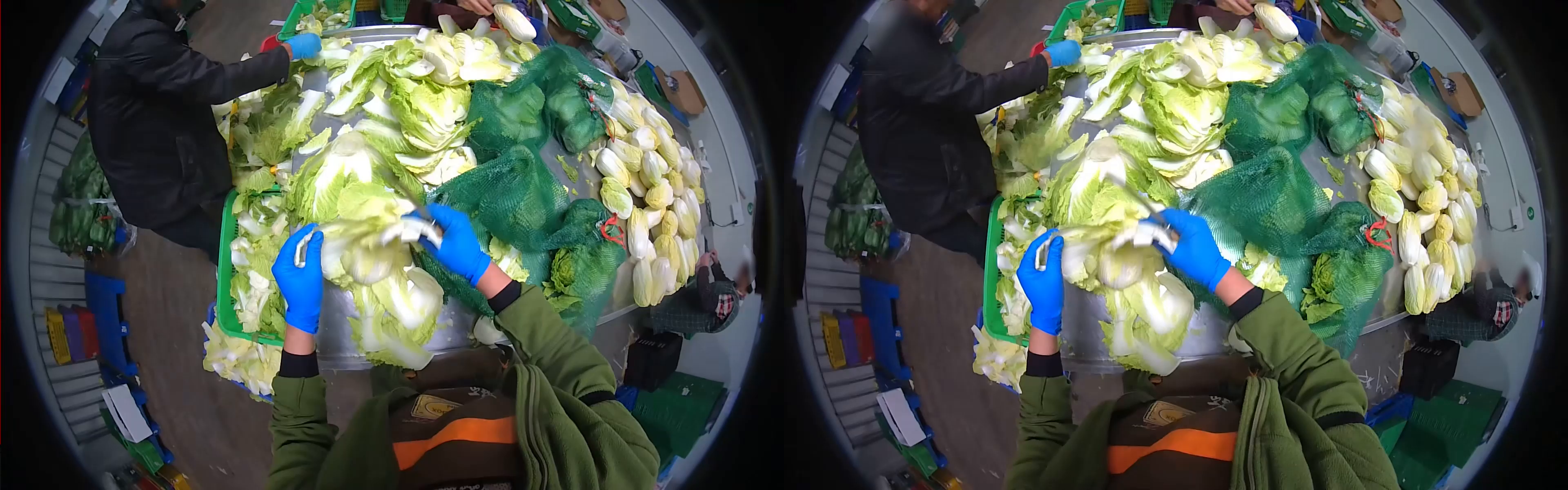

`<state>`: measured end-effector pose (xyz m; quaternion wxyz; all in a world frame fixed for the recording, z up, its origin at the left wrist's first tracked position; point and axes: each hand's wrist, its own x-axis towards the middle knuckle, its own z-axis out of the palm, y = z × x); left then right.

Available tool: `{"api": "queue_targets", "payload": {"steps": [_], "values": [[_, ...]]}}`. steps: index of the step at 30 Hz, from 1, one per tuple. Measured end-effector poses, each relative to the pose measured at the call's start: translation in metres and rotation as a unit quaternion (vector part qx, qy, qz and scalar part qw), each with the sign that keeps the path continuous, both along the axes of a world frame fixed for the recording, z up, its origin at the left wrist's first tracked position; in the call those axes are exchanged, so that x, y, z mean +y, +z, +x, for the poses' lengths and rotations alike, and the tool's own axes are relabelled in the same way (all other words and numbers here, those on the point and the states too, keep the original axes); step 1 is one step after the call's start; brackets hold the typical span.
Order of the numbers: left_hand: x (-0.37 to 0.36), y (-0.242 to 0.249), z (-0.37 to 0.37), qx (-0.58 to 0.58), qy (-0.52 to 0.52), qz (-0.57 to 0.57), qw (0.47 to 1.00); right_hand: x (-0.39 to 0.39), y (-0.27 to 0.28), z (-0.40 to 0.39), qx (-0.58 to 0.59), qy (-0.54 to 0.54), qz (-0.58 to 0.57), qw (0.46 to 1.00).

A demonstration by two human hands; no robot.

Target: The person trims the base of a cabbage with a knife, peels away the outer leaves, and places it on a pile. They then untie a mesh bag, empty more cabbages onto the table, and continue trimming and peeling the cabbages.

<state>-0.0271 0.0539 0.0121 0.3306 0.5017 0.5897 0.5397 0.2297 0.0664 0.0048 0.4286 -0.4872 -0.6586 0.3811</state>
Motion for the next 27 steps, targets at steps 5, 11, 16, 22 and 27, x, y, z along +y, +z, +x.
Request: {"api": "queue_targets", "payload": {"steps": [5, 11, 16, 22, 27], "values": [[0.021, 0.012, 0.004, -0.018, 0.037, 0.037, 0.998, 0.03, 0.025, -0.003, -0.113, -0.062, -0.012, 0.992], [0.05, 0.004, 0.0, -0.085, 0.092, 0.048, 0.991, 0.074, 0.026, 0.0, 0.063, -0.189, -0.053, 0.979], [0.074, 0.043, -0.003, -0.111, 0.097, 0.075, 0.986, 0.081, 0.094, -0.009, 0.185, -0.166, -0.032, 0.968], [0.084, -0.044, -0.004, -0.024, 0.072, 0.001, 0.997, 0.087, 0.035, -0.012, 0.088, -0.03, -0.195, 0.976], [-0.018, -0.075, 0.01, 0.178, 0.135, 0.028, 0.974, -0.001, -0.02, 0.011, -0.281, 0.006, -0.271, 0.921]]}}
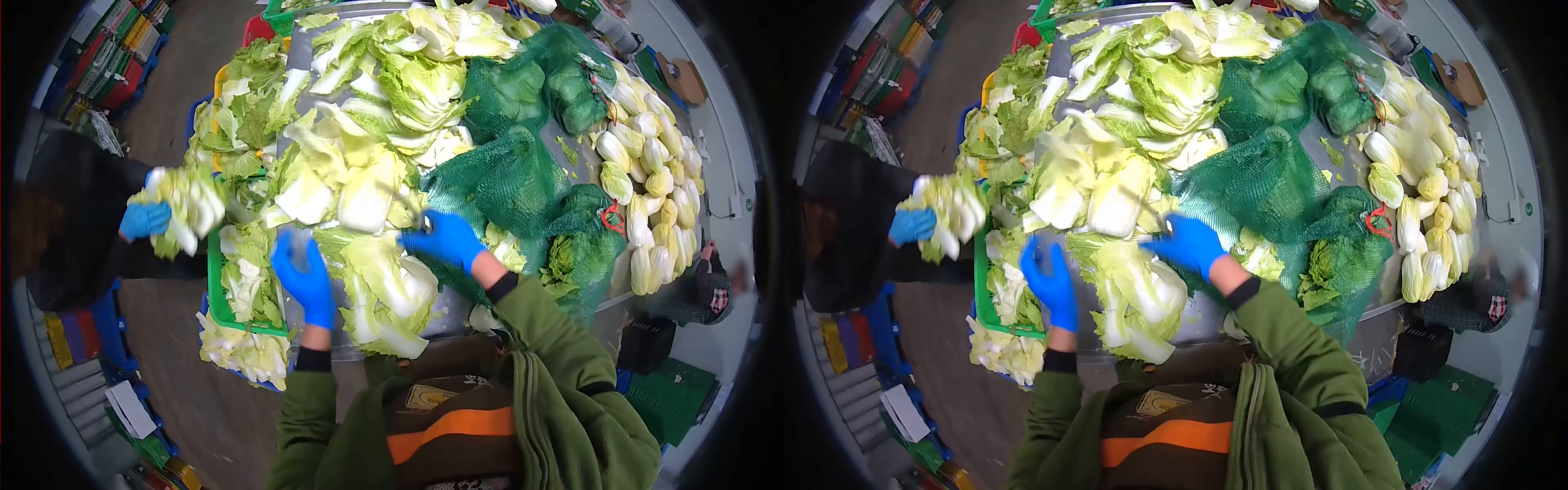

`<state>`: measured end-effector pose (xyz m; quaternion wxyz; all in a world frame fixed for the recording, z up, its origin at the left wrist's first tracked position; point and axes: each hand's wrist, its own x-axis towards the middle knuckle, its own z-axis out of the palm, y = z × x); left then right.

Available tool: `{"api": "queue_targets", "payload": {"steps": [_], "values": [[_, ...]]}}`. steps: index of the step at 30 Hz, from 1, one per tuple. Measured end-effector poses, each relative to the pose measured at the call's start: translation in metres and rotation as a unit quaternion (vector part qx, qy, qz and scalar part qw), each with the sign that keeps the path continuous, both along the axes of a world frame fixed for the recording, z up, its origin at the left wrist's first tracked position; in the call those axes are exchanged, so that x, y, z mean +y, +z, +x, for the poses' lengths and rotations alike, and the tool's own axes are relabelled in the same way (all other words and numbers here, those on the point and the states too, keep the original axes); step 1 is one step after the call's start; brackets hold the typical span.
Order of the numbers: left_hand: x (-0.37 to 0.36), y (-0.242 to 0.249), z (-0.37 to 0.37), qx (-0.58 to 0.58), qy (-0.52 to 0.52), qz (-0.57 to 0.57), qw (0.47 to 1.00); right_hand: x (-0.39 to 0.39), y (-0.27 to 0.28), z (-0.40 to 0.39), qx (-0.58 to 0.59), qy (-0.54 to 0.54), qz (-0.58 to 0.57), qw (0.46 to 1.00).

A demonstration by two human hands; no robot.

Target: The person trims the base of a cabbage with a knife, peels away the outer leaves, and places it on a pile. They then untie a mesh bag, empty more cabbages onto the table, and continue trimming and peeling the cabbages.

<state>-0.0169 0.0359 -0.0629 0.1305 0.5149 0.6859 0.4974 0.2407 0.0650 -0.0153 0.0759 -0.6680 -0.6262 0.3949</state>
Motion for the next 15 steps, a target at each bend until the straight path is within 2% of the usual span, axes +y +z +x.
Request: {"api": "queue_targets", "payload": {"steps": [2, 4, 5, 6, 8, 10, 11, 12, 13, 14, 15], "values": [[-0.042, -0.024, 0.013, -0.053, -0.131, -0.095, 0.985, -0.038, -0.032, 0.002, -0.06, 0.074, -0.025, 0.995], [-0.058, -0.028, 0.027, -0.047, -0.248, -0.119, 0.96, -0.051, -0.045, 0.011, -0.037, 0.063, 0.005, 0.997], [-0.058, -0.026, 0.031, -0.049, -0.242, -0.118, 0.962, -0.052, -0.05, 0.016, -0.012, 0.053, 0.038, 0.998], [-0.057, -0.006, 0.034, -0.045, -0.25, -0.124, 0.959, -0.052, -0.037, 0.019, -0.011, 0.06, 0.035, 0.997], [-0.048, 0.028, 0.04, -0.04, -0.253, -0.125, 0.958, -0.039, 0.021, 0.023, 0.083, 0.111, 0.136, 0.981], [-0.032, 0.056, 0.047, -0.096, -0.359, -0.092, 0.924, -0.023, 0.078, 0.016, 0.152, 0.126, 0.252, 0.947], [-0.025, 0.065, 0.05, -0.059, -0.395, -0.089, 0.912, -0.015, 0.096, 0.014, 0.155, 0.132, 0.258, 0.944], [-0.02, 0.067, 0.055, -0.114, -0.391, -0.138, 0.903, -0.005, 0.112, 0.011, 0.183, 0.132, 0.31, 0.924], [-0.012, 0.07, 0.058, -0.201, -0.334, -0.144, 0.91, 0.006, 0.123, 0.007, 0.212, 0.131, 0.36, 0.899], [-0.004, 0.072, 0.061, -0.287, -0.275, -0.149, 0.906, 0.016, 0.131, 0.006, 0.226, 0.136, 0.356, 0.896], [0.004, 0.085, 0.063, -0.32, -0.24, -0.084, 0.913, 0.023, 0.13, 0.001, 0.28, 0.087, 0.336, 0.895]]}}
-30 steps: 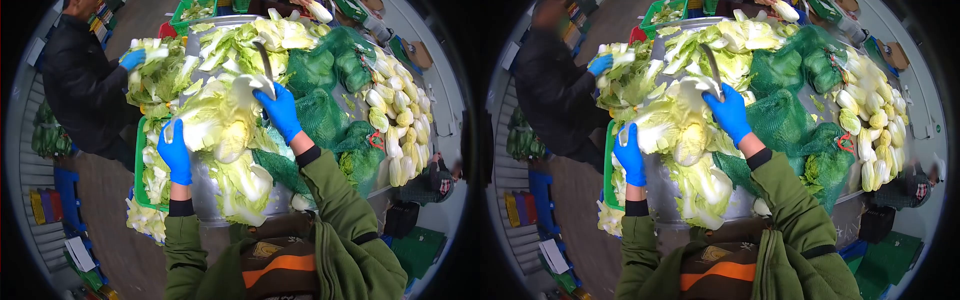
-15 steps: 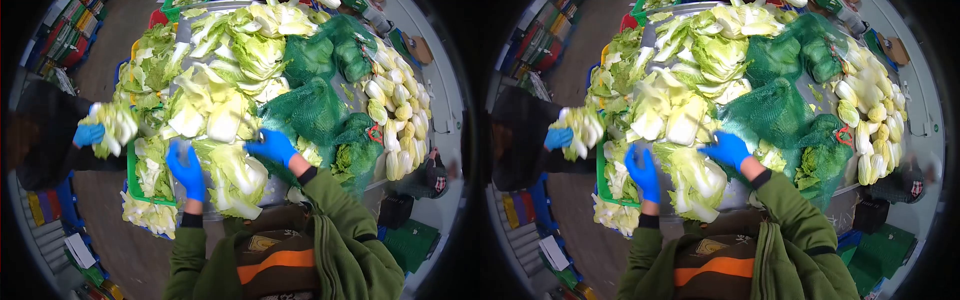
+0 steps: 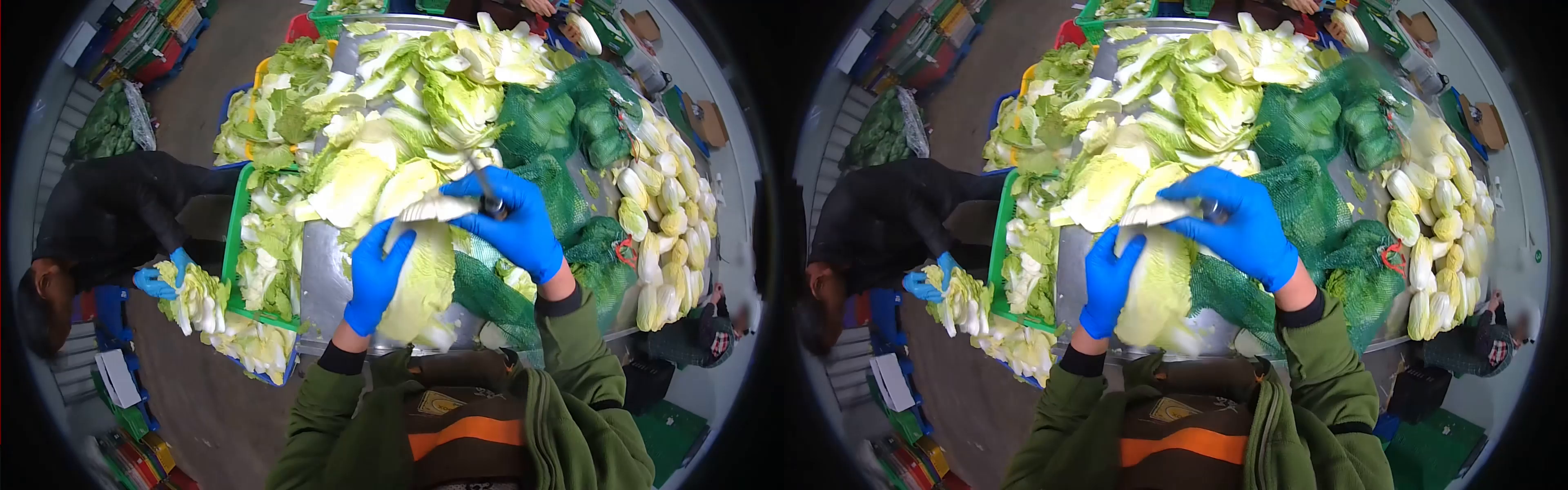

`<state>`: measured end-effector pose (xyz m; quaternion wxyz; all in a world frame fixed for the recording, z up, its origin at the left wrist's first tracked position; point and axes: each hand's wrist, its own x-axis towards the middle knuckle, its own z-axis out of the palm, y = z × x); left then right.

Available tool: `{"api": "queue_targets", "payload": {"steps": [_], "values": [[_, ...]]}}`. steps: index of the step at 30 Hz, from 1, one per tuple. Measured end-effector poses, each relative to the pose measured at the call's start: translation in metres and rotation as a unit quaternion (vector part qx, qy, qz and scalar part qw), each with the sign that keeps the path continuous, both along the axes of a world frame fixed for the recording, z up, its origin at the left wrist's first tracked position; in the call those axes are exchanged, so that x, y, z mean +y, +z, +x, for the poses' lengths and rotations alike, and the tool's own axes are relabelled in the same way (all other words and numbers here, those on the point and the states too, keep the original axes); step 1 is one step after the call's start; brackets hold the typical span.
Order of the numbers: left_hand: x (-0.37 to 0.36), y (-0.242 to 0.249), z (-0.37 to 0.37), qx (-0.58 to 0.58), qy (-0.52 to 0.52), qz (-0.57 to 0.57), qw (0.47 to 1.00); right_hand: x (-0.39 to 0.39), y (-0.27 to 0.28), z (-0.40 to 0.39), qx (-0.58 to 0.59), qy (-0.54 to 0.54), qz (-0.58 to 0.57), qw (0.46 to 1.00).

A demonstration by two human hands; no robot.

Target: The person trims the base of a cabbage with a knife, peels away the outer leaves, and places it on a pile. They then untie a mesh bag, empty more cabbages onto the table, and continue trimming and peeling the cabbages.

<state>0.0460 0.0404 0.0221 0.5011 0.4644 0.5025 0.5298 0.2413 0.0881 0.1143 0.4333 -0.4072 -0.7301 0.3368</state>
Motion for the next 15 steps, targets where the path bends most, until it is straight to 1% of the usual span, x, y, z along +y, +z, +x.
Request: {"api": "queue_targets", "payload": {"steps": [1, 2, 3, 4, 5, 6, 7, 9, 11, 12, 13, 14, 15], "values": [[0.007, 0.011, -0.004, -0.02, 0.004, 0.001, 1.0, 0.005, 0.001, -0.007, 0.063, -0.021, -0.038, 0.997], [0.012, 0.007, -0.011, -0.003, 0.028, -0.007, 1.0, 0.0, 0.008, -0.008, 0.097, -0.064, -0.204, 0.972], [0.017, 0.001, -0.018, 0.013, 0.051, -0.014, 0.999, 0.001, 0.004, -0.008, 0.097, -0.065, -0.202, 0.972], [0.021, -0.002, -0.024, -0.044, 0.075, -0.006, 0.996, 0.003, -0.008, -0.008, 0.149, -0.108, -0.251, 0.95], [0.025, -0.005, -0.034, -0.092, 0.102, -0.029, 0.99, 0.006, -0.023, -0.008, 0.2, -0.149, -0.297, 0.922], [0.031, -0.011, -0.048, -0.087, 0.132, -0.028, 0.987, 0.005, -0.042, -0.005, 0.18, -0.175, -0.306, 0.918], [0.037, -0.021, -0.065, -0.081, 0.161, -0.03, 0.983, 0.003, -0.056, 0.0, 0.182, -0.175, -0.306, 0.918], [0.052, -0.06, -0.12, 0.083, 0.236, -0.011, 0.968, -0.007, -0.08, 0.014, 0.194, -0.159, -0.341, 0.906], [0.067, -0.044, -0.151, 0.091, 0.274, 0.047, 0.956, -0.018, -0.1, 0.029, 0.212, -0.194, -0.348, 0.892], [0.075, -0.054, -0.167, 0.234, 0.371, 0.077, 0.895, -0.022, -0.109, 0.038, 0.219, -0.227, -0.357, 0.879], [0.082, -0.054, -0.169, 0.371, 0.456, 0.107, 0.802, -0.024, -0.117, 0.045, 0.228, -0.258, -0.365, 0.865], [0.085, -0.058, -0.167, 0.272, 0.449, 0.122, 0.842, -0.027, -0.126, 0.048, 0.222, -0.278, -0.366, 0.86], [0.084, -0.06, -0.155, 0.273, 0.446, 0.123, 0.843, -0.03, -0.134, 0.049, 0.224, -0.281, -0.367, 0.858]]}}
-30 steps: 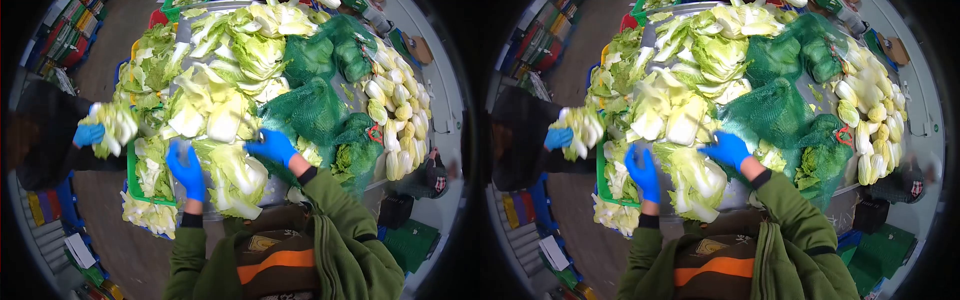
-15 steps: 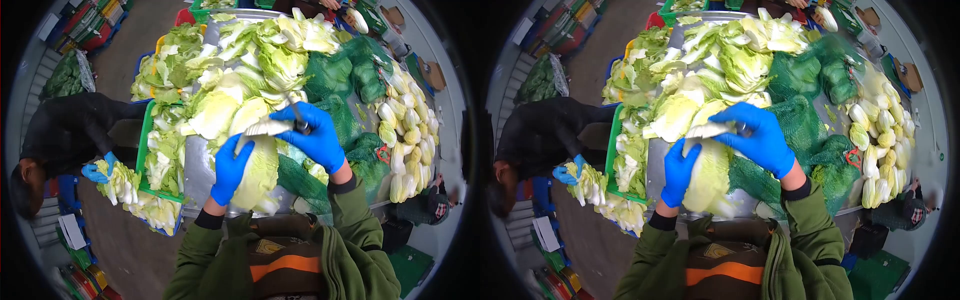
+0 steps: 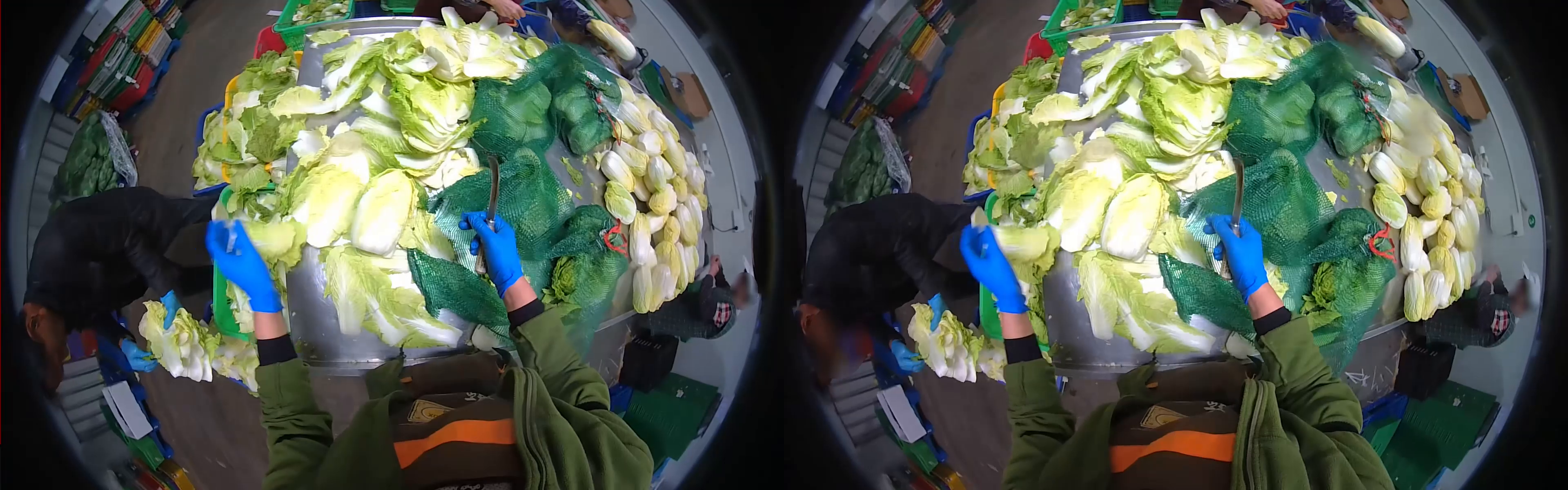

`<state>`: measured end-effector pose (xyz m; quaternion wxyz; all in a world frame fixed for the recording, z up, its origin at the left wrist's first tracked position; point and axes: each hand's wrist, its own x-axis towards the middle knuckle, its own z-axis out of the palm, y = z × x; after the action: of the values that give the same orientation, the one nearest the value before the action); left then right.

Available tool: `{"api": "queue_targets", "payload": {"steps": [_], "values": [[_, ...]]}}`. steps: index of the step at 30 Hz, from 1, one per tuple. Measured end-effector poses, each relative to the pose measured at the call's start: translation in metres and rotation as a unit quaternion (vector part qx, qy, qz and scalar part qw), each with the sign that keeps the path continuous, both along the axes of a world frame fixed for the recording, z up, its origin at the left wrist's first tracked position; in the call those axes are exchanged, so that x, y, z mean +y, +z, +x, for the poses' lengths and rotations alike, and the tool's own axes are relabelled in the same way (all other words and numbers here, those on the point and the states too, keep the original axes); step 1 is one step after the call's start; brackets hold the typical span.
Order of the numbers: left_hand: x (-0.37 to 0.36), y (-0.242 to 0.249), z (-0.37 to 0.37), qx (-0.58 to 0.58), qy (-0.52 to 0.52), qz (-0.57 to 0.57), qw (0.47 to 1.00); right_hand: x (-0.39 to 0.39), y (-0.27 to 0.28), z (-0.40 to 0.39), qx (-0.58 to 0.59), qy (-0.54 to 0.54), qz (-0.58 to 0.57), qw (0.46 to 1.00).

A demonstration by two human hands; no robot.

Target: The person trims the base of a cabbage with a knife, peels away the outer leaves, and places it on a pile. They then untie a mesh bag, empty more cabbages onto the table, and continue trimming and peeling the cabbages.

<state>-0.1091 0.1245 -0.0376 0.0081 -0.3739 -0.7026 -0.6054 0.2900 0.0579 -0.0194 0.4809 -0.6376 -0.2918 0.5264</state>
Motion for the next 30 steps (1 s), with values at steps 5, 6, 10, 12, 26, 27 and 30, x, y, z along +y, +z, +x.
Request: {"api": "queue_targets", "payload": {"steps": [5, 6, 10, 12, 26, 27, 30], "values": [[-0.011, -0.054, 0.107, -0.129, -0.388, -0.222, 0.885, -0.008, -0.03, -0.012, 0.043, 0.046, -0.044, 0.997], [-0.014, -0.065, 0.131, -0.036, -0.427, -0.262, 0.864, -0.009, -0.035, -0.018, 0.057, 0.069, -0.053, 0.995], [-0.003, -0.042, 0.17, 0.161, -0.351, -0.373, 0.843, -0.013, -0.055, -0.04, 0.093, 0.099, -0.103, 0.985], [0.009, -0.051, 0.161, 0.109, -0.344, -0.417, 0.834, -0.014, -0.066, -0.046, 0.089, 0.115, -0.098, 0.985], [-0.129, -0.082, 0.141, -0.548, -0.326, -0.299, 0.71, -0.031, -0.021, -0.093, -0.124, 0.325, -0.082, 0.934], [-0.135, -0.084, 0.148, -0.497, -0.301, -0.306, 0.754, -0.041, -0.041, -0.095, -0.149, 0.298, -0.06, 0.941], [-0.147, -0.082, 0.158, -0.448, -0.287, -0.309, 0.788, -0.053, -0.055, -0.092, -0.056, 0.254, -0.099, 0.961]]}}
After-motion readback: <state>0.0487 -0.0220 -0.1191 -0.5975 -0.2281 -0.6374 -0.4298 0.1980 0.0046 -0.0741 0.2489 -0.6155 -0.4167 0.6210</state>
